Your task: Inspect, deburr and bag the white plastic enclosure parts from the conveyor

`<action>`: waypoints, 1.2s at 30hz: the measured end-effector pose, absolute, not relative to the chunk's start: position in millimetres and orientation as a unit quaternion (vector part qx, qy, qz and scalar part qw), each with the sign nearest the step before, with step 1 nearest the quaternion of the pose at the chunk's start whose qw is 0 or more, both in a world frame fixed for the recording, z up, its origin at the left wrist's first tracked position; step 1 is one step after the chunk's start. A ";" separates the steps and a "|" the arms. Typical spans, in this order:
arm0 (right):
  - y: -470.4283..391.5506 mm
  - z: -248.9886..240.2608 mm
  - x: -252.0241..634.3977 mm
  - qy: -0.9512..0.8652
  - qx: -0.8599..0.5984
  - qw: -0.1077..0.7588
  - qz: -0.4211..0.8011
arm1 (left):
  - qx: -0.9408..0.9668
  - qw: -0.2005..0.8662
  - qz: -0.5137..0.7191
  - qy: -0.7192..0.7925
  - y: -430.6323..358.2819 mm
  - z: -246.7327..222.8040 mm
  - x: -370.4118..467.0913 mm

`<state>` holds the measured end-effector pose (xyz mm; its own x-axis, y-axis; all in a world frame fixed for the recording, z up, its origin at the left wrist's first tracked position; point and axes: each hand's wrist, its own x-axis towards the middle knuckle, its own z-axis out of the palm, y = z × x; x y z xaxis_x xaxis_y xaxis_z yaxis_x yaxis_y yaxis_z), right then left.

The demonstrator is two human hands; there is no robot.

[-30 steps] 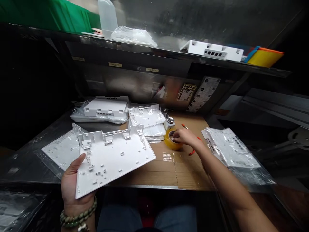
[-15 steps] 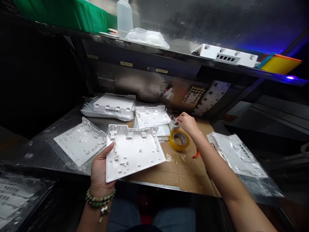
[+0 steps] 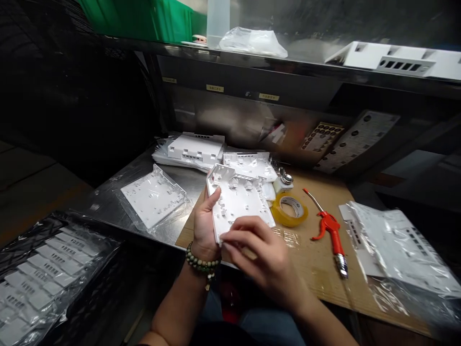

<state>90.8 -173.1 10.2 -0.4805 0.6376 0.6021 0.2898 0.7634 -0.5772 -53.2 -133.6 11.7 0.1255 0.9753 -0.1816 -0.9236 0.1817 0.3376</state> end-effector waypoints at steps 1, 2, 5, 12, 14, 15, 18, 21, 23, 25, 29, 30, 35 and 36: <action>-180.4 6.6 84.4 -0.836 -0.272 0.429 0.205 | 0.077 0.749 0.634 0.176 -133.7 13.2 -51.5; -184.2 2.9 81.0 -0.835 -0.271 0.436 0.197 | 0.081 0.749 0.635 0.172 -133.7 14.2 -50.6; -183.8 -4.3 82.0 -0.825 -0.288 0.452 0.178 | 0.081 0.737 0.649 0.171 -133.4 13.0 -50.9; -184.2 -0.3 81.7 -0.791 -0.312 0.489 0.193 | 0.090 0.718 0.662 0.193 -135.7 5.8 -46.9; -185.4 -1.2 81.6 -0.797 -0.314 0.481 0.187 | 0.086 0.703 0.679 0.194 -136.0 4.9 -45.2; -185.6 -2.0 82.5 -0.799 -0.318 0.475 0.187 | 0.089 0.691 0.691 0.193 -135.8 4.3 -44.8; -185.9 -3.4 85.7 -0.796 -0.336 0.466 0.190 | 0.106 0.655 0.725 0.185 -135.2 2.6 -43.2; -187.7 -2.7 82.9 -0.788 -0.331 0.485 0.187 | 0.106 0.654 0.727 0.180 -135.3 4.2 -39.6; -188.7 -2.7 79.3 -0.789 -0.320 0.492 0.182 | 0.096 0.661 0.722 0.181 -135.6 7.3 -37.8; -187.6 -4.3 80.3 -0.795 -0.324 0.481 0.178 | 0.079 0.666 0.718 0.184 -135.4 10.1 -39.1; -176.0 -13.0 111.7 -0.770 -0.386 0.479 0.171 | 0.030 0.700 0.686 0.198 -132.9 7.0 -56.2; -172.0 -16.3 124.6 -0.749 -0.411 0.496 0.154 | 0.025 0.711 0.675 0.195 -132.4 4.0 -63.1; -163.8 -31.9 177.6 -0.649 -0.519 0.552 0.065 | 0.049 0.760 0.640 0.107 -134.5 -16.3 -99.5; -165.4 -33.4 181.1 -0.649 -0.523 0.548 0.068 | 0.050 0.769 0.632 0.087 -135.5 -20.7 -105.1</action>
